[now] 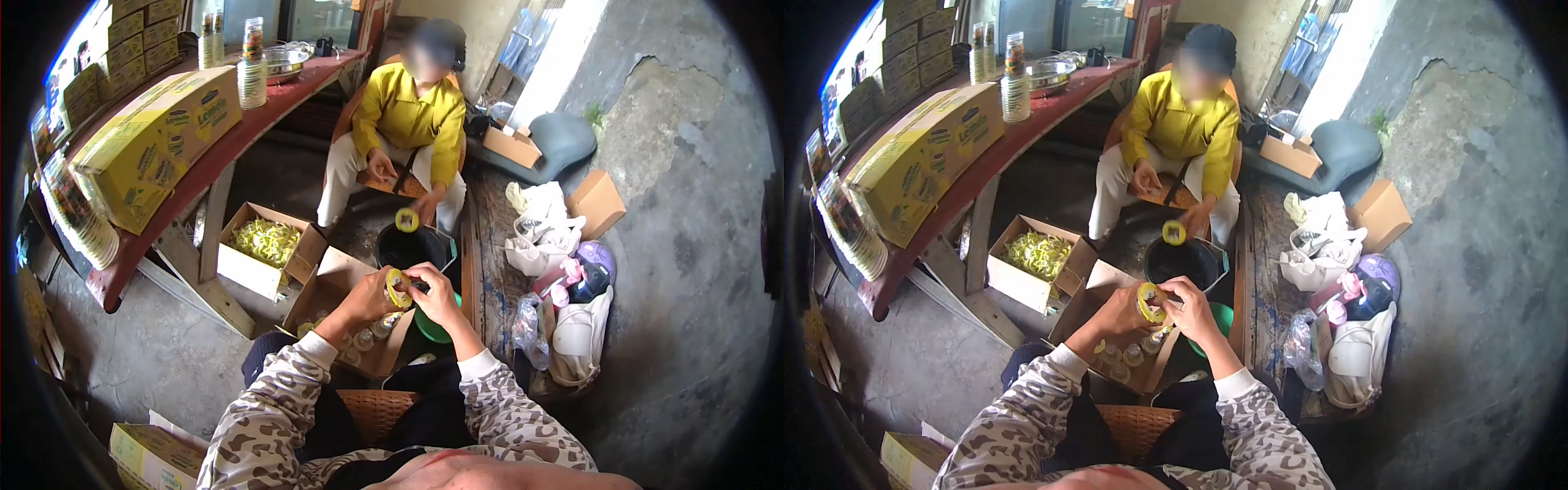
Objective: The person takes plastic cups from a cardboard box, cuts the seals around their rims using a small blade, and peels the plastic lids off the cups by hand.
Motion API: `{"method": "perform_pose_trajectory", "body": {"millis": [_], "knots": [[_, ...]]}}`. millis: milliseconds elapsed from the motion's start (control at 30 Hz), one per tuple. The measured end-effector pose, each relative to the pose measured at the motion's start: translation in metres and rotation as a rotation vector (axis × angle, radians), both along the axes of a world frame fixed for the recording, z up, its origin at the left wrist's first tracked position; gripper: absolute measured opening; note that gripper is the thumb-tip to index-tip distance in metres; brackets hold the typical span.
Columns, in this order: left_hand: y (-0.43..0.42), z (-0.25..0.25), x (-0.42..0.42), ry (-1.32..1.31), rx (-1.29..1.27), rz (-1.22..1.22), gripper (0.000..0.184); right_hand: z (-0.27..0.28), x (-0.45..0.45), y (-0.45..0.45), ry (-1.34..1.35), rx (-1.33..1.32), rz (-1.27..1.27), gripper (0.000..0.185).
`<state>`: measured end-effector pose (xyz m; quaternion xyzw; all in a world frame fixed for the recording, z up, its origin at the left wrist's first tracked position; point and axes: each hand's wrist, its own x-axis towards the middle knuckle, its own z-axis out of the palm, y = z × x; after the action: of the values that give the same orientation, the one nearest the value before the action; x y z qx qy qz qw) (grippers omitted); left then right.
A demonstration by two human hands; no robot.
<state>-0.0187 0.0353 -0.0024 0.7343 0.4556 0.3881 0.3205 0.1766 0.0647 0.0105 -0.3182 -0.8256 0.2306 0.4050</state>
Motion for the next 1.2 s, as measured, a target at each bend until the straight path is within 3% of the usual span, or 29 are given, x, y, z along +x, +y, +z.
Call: {"method": "perform_pose_trajectory", "body": {"millis": [167,233,333,700,1200], "knots": [[0.004,-0.025,0.013,0.074,0.067,-0.17,0.062,0.003,0.003,-0.026,-0.088,0.101,-0.105,0.035],[-0.004,-0.002,0.018,-0.001,-0.054,-0.176,0.062,-0.001,0.005,-0.024,-0.132,0.125,-0.14,0.029],[-0.001,-0.011,0.019,-0.07,-0.149,-0.206,0.062,-0.003,0.001,-0.026,-0.153,0.108,-0.154,0.025],[-0.008,-0.009,0.015,-0.085,-0.208,-0.211,0.045,-0.009,-0.005,-0.031,-0.088,0.175,-0.137,0.01],[-0.01,-0.015,0.02,0.0,-0.033,-0.129,0.051,-0.008,-0.012,-0.031,0.152,-0.082,-0.237,0.002]]}}
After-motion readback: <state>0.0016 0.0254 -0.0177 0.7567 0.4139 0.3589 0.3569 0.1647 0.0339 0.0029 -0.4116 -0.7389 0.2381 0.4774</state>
